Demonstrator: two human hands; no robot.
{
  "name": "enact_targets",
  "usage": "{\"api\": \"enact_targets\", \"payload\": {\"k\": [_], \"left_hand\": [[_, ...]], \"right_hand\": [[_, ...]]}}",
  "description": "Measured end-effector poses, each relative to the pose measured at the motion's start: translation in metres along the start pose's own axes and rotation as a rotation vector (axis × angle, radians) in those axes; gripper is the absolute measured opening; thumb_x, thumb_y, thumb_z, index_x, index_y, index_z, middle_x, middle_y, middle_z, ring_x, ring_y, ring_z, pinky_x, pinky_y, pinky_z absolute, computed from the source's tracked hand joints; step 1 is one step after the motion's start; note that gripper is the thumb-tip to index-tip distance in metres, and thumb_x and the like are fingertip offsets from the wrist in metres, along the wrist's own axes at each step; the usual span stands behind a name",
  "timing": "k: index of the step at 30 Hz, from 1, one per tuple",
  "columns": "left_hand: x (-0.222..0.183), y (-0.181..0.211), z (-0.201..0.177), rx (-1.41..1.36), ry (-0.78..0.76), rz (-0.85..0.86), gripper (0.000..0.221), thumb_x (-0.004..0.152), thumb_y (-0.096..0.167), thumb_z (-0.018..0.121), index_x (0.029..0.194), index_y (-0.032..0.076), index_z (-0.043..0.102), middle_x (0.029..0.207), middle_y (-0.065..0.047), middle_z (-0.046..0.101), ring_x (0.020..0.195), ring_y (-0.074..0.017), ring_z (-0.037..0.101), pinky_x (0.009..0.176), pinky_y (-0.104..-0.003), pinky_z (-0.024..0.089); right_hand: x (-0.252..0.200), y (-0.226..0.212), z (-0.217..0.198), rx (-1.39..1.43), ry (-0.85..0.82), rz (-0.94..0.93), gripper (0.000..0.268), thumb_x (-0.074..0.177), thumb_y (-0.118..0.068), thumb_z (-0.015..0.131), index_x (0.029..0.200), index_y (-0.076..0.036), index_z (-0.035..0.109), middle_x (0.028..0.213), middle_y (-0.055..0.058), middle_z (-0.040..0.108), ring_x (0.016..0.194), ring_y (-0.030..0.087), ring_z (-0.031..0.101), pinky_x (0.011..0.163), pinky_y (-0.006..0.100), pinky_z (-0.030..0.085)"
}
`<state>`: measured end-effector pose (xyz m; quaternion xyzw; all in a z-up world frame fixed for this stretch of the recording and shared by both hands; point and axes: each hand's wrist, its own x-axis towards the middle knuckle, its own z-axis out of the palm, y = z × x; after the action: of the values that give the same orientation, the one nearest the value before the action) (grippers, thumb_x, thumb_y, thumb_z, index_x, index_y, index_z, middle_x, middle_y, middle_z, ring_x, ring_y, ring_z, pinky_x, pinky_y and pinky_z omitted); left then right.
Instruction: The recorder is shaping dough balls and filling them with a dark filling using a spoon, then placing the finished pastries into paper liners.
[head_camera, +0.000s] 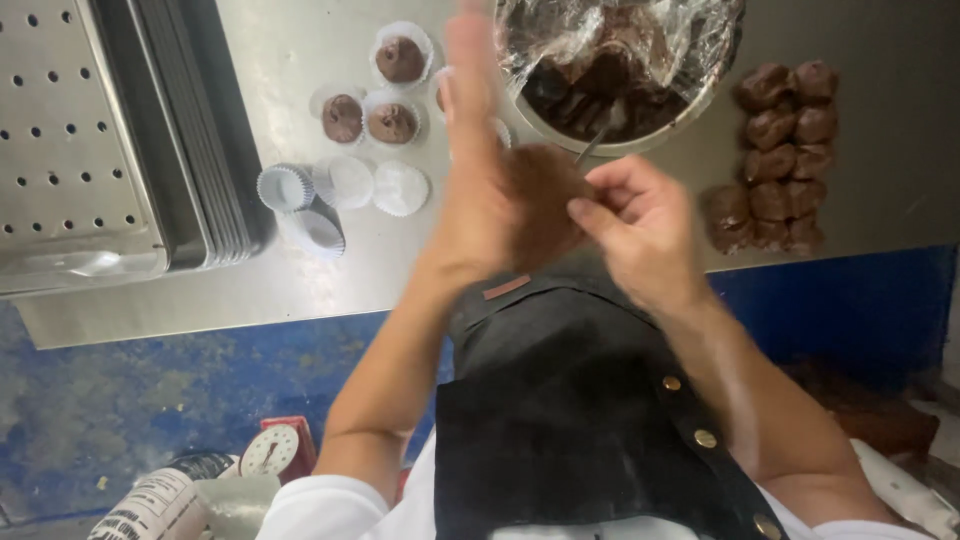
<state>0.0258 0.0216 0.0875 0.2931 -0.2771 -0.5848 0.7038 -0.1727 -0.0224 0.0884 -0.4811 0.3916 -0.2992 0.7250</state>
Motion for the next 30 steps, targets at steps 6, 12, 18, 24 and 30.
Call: {"api": "enact_targets", "payload": {"k": [6,12,18,24,30], "left_hand": [[-0.018,-0.007,-0.03,-0.143,0.018,-0.552,0.075,0.097,0.025,0.073,0.159,0.001,0.037,0.152,-0.023,0.051,0.13,-0.0292,0.059,0.107,-0.046,0.053],[-0.025,-0.036,-0.022,0.338,0.224,-0.37,0.04,0.101,0.02,0.064,0.133,-0.003,0.066,0.113,-0.004,0.075,0.102,-0.0109,0.066,0.092,-0.028,0.055],[-0.046,-0.058,-0.038,0.241,0.453,-0.628,0.033,0.099,0.019,0.069,0.119,-0.007,0.071,0.103,-0.01,0.075,0.092,-0.0163,0.066,0.078,-0.033,0.053],[-0.045,-0.08,-0.053,0.008,0.373,-0.527,0.038,0.097,0.014,0.065,0.128,-0.009,0.063,0.118,-0.015,0.073,0.106,-0.0214,0.072,0.097,-0.036,0.058],[-0.05,-0.074,-0.071,-0.338,0.514,-0.425,0.039,0.096,0.002,0.058,0.133,-0.011,0.058,0.128,-0.02,0.068,0.118,-0.0274,0.067,0.104,-0.041,0.054]], "right_hand": [[0.017,-0.024,-0.015,-0.323,-0.087,-0.111,0.017,0.104,-0.003,0.069,0.118,0.005,0.063,0.107,0.011,0.073,0.095,0.012,0.069,0.081,0.026,0.057],[0.022,-0.013,-0.007,-0.417,0.093,-0.236,0.026,0.106,-0.016,0.06,0.128,-0.001,0.062,0.115,0.005,0.071,0.101,0.011,0.071,0.083,0.025,0.061],[0.071,0.042,-0.097,-0.896,0.224,-0.234,0.022,0.108,-0.014,0.067,0.122,0.002,0.074,0.099,0.011,0.077,0.084,0.019,0.072,0.073,0.032,0.057],[0.091,0.01,-0.026,-1.308,0.029,0.143,0.053,0.097,-0.046,0.076,0.114,0.002,0.06,0.081,0.023,0.072,0.075,0.037,0.072,0.066,0.049,0.056],[0.099,0.074,-0.064,-1.465,0.028,0.045,0.037,0.094,-0.008,0.06,0.131,-0.001,0.057,0.088,0.031,0.071,0.085,0.046,0.072,0.079,0.055,0.057]]}}
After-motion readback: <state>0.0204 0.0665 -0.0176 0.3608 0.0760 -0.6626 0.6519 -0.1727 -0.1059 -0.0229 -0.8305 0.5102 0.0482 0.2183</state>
